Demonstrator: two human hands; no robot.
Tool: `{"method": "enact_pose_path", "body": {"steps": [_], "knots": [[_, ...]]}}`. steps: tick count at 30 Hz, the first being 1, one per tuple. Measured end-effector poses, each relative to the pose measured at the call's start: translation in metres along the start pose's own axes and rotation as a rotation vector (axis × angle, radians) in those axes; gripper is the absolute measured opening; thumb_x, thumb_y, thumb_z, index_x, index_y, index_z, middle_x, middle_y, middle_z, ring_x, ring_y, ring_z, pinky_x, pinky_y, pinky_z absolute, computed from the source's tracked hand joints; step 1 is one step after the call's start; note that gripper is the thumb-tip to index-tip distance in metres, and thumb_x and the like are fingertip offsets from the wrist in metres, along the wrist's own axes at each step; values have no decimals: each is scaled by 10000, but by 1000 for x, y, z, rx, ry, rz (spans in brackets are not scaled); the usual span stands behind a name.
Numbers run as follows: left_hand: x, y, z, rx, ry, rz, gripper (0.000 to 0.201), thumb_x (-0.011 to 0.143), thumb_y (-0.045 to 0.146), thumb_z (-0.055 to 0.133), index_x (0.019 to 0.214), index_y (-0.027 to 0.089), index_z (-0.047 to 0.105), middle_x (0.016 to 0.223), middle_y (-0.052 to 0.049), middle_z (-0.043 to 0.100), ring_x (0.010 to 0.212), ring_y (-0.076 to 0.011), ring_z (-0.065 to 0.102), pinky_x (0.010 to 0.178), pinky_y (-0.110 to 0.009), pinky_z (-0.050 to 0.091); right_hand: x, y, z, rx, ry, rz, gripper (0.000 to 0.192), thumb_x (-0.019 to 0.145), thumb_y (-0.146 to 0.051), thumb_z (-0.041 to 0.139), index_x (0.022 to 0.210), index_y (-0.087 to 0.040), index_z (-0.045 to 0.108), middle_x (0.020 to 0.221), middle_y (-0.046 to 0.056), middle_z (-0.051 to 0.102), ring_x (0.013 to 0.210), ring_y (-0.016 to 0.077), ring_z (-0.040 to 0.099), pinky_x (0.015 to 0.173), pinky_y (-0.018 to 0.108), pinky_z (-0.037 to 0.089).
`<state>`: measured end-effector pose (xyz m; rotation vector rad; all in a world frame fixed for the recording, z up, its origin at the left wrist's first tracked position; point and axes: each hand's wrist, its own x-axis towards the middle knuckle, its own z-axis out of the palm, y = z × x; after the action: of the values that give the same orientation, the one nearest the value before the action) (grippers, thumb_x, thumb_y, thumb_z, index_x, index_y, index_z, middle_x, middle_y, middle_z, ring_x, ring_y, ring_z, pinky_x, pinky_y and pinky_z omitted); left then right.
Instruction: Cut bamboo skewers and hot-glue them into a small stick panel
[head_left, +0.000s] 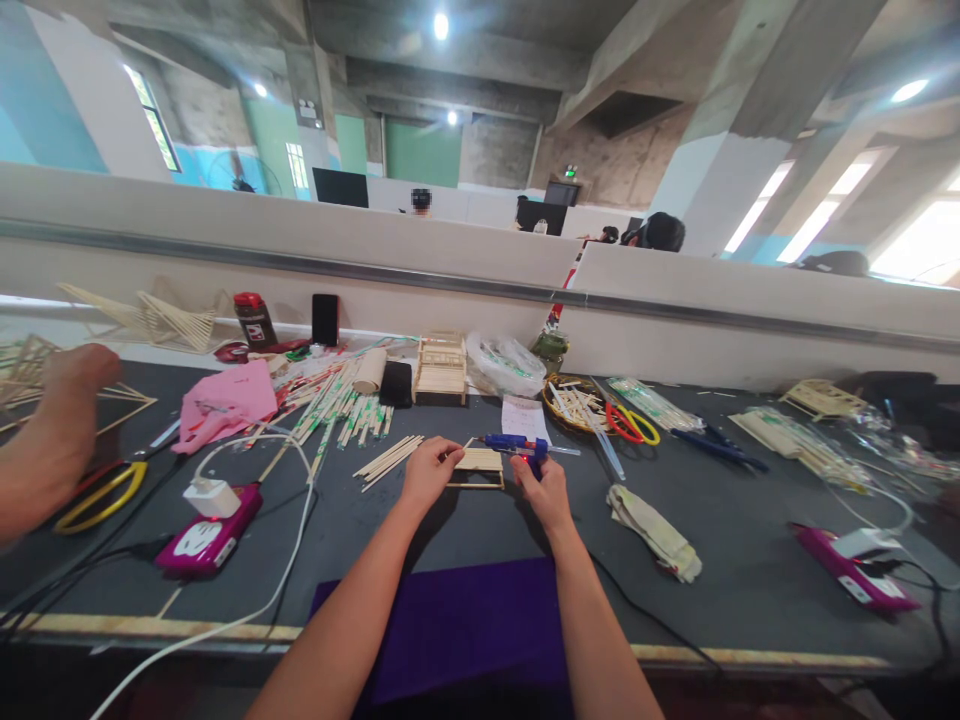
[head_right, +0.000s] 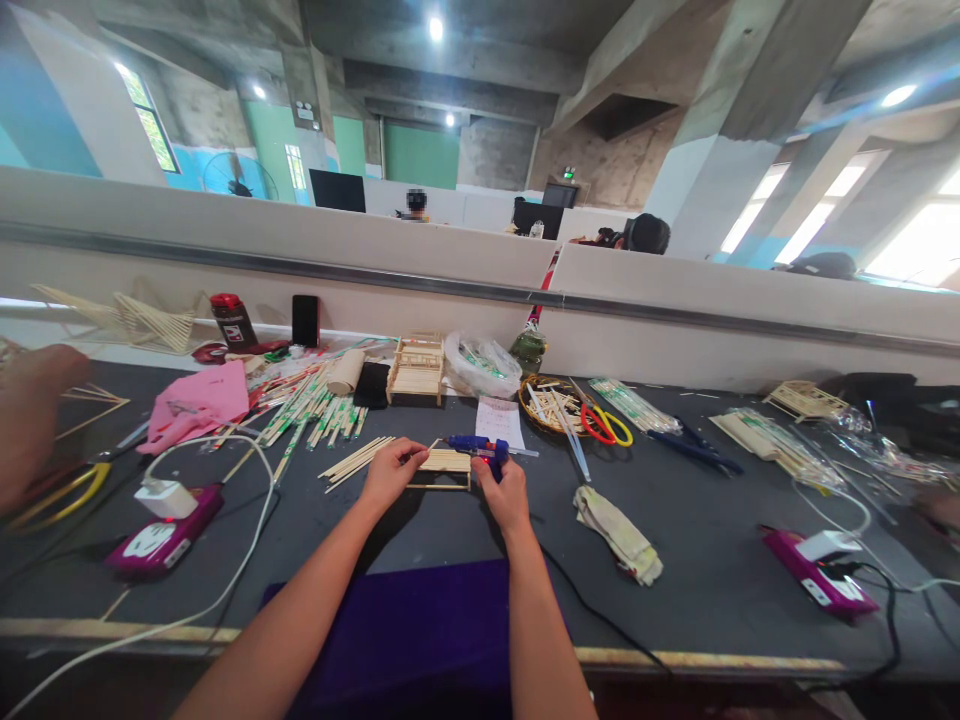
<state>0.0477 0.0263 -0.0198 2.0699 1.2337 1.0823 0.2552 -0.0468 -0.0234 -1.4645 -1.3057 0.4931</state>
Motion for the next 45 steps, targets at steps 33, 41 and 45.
{"method": "enact_pose_path", "body": {"steps": [33,41,45], "knots": [[-1,0,2,-58,8,-48,124,788,292,588,791,207,678,762,-6,664,686,-139,570,629,-245,394,0,-1,0,-47,8,-23,392,815,-511,561,702,-141,623,575,17,603,504,133,513,516,238,399],[-1,-1,3,-70,-1,-50,131,794,294,580,799,203,675,764,-6,661,693,-138,572,641,-248,405,0,-2,0,-97,38,-60,411,814,-516,543,813,-124,668,565,20,594,552,153,530,524,239,409],[-2,-1,4,-73,-2,-53,135,796,297,578,801,202,674,762,-5,658,690,-136,567,637,-248,403,0,-1,0,-139,54,-87,426,820,-525,519,819,-129,675,547,18,589,560,163,544,517,238,414]]}}
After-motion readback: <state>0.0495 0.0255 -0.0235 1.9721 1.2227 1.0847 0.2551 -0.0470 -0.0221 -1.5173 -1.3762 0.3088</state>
